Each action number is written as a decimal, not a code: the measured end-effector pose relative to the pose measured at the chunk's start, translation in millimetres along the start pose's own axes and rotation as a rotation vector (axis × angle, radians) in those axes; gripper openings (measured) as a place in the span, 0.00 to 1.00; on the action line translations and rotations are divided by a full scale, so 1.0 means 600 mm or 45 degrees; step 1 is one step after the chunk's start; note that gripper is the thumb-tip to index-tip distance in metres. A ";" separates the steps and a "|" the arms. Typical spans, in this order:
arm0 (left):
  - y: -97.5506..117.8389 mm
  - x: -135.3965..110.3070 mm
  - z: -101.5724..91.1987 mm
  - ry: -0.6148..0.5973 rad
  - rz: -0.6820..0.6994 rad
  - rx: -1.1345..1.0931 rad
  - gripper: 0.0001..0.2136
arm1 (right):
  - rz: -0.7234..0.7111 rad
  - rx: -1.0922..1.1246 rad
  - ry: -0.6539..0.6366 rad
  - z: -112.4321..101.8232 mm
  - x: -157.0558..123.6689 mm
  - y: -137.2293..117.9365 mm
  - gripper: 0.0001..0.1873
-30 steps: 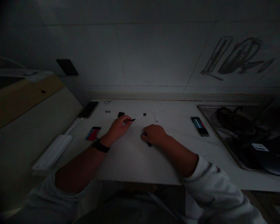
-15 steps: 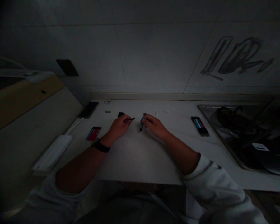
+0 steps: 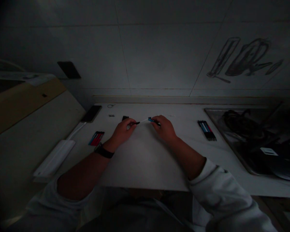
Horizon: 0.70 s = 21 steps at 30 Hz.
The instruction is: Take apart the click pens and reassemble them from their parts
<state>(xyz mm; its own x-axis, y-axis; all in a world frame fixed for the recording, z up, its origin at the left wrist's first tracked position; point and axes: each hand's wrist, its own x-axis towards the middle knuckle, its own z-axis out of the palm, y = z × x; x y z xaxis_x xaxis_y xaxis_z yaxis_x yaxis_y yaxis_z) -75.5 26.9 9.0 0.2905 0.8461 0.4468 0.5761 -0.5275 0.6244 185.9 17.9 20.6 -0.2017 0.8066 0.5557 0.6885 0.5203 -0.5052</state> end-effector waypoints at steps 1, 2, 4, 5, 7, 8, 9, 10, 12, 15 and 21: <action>0.000 0.000 0.000 -0.006 0.007 -0.003 0.05 | 0.004 -0.012 0.006 0.000 0.000 -0.001 0.12; 0.000 0.000 0.000 -0.007 0.010 -0.005 0.05 | 0.004 -0.019 0.012 -0.001 0.000 -0.002 0.12; 0.001 0.000 -0.001 -0.005 0.009 -0.004 0.05 | -0.002 -0.017 0.023 -0.002 0.001 -0.004 0.12; 0.001 0.000 -0.001 -0.005 0.008 -0.001 0.05 | -0.008 -0.012 0.026 -0.002 0.001 -0.005 0.11; 0.001 0.001 -0.002 -0.010 0.006 0.008 0.05 | -0.023 -0.003 0.025 -0.003 0.001 -0.007 0.11; 0.001 0.001 -0.002 -0.011 0.003 0.009 0.05 | -0.030 -0.002 0.019 -0.004 0.001 -0.007 0.12; 0.002 0.001 -0.003 -0.009 0.001 0.009 0.05 | -0.034 -0.002 0.013 -0.005 0.001 -0.008 0.12; 0.003 0.001 -0.003 -0.006 0.000 0.008 0.05 | -0.039 -0.005 0.004 -0.006 0.001 -0.008 0.12; 0.004 0.001 -0.003 -0.003 0.006 0.006 0.05 | -0.054 -0.021 -0.017 -0.009 0.002 -0.007 0.12; 0.006 0.001 -0.004 -0.015 0.042 0.022 0.04 | -0.112 -0.087 -0.053 -0.012 0.002 -0.006 0.12; 0.015 -0.001 -0.004 -0.099 0.095 0.001 0.04 | -0.259 -0.290 -0.195 -0.005 -0.003 -0.015 0.12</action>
<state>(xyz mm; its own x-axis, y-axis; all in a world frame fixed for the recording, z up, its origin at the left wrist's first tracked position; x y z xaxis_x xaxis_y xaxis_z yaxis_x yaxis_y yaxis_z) -72.4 21.1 16.0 0.3909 0.8081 0.4407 0.5514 -0.5890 0.5908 182.1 11.1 25.9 -0.4415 0.7344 0.5155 0.7576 0.6129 -0.2244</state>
